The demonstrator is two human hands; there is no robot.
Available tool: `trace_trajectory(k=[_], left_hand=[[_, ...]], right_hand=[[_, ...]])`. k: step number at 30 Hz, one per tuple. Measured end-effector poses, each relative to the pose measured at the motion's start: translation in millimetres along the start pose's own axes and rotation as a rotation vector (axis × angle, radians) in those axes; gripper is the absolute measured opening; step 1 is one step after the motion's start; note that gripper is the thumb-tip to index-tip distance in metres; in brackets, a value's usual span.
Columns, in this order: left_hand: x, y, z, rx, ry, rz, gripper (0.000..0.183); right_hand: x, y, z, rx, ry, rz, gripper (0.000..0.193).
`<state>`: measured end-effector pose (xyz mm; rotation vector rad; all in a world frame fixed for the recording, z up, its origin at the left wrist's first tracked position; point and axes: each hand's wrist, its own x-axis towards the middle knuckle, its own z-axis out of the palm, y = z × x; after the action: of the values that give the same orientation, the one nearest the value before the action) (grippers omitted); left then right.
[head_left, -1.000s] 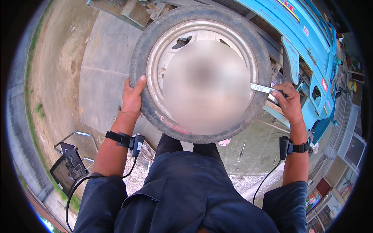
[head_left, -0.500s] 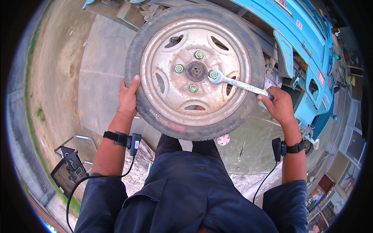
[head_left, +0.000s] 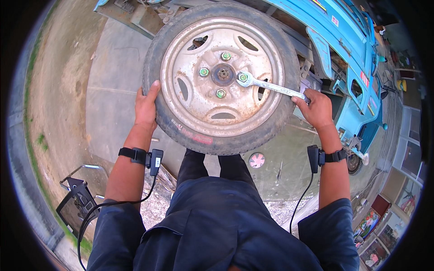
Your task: The person uses a large open-ended wrench to tighten several bolts on the wheel of a blue vehicle.
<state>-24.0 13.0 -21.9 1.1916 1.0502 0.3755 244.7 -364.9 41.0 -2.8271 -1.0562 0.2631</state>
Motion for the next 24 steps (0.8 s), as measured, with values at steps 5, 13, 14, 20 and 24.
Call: trace_trajectory(k=[5, 13, 14, 20, 24], left_hand=[[3.2, -3.2, -2.3, 0.003, 0.012, 0.010, 0.080], [3.8, -2.3, -2.9, 0.031, 0.003, 0.010, 0.087], [4.6, -2.6, -3.3, 0.044, 0.011, 0.010, 0.087], [13.4, 7.3, -4.5, 0.136, -0.009, -0.009, 0.093], [23.0, 11.4, -7.8, 0.205, -0.010, -0.025, 0.096]], right_hand=[[-2.1, -5.1, -0.4, -0.022, -0.025, 0.053, 0.050], [-8.0, 0.5, 9.9, 0.076, 0.097, 0.051, 0.047], [-10.1, 1.3, 10.8, 0.096, 0.106, 0.047, 0.046], [-27.3, -5.2, 10.8, 0.228, 0.048, 0.139, 0.038], [-50.7, -13.0, 20.0, 0.325, 0.082, 0.155, 0.032]])
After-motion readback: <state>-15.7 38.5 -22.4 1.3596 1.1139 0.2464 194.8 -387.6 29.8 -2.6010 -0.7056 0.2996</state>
